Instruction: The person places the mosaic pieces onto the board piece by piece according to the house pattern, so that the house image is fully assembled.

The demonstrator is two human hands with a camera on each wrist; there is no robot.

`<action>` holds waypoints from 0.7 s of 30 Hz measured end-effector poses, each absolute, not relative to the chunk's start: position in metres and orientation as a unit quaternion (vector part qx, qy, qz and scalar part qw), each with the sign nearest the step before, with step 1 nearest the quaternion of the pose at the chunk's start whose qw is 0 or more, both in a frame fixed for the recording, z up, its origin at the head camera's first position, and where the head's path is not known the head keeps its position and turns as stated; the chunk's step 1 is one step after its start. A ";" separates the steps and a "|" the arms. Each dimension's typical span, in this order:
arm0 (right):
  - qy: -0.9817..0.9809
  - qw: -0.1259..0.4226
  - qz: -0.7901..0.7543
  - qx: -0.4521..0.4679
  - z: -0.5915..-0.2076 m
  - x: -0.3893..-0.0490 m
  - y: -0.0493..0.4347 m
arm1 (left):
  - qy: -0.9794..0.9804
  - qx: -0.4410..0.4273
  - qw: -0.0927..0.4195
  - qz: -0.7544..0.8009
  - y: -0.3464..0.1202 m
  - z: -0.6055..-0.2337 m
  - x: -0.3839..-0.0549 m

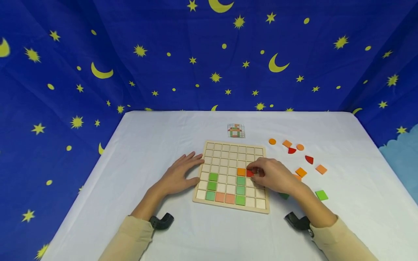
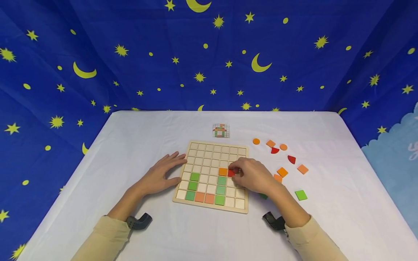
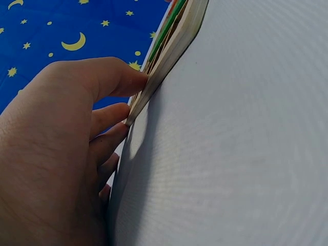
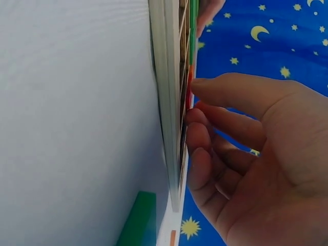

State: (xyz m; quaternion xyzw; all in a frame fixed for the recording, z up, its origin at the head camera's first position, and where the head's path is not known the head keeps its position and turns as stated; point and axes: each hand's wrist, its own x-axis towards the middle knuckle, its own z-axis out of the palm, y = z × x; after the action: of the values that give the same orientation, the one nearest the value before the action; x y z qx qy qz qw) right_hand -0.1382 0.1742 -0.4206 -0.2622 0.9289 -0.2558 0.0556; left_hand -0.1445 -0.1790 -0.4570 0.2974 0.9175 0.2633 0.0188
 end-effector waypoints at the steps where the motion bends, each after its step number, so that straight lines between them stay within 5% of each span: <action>1: 0.928 0.056 -0.259 -0.262 -0.420 -0.138 0.175 | 0.917 0.299 0.017 0.264 -0.179 -0.457 -0.145; 21: 0.931 0.071 -0.270 -0.235 -0.414 -0.137 0.217 | 0.917 0.300 0.015 0.261 -0.179 -0.456 -0.144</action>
State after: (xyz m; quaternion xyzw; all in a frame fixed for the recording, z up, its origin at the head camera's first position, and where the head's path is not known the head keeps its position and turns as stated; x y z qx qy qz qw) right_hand -0.1373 0.2170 -0.4140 -0.2351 0.9309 -0.2703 0.0711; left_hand -0.1440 -0.1787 -0.4561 0.3000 0.9173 0.2613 0.0150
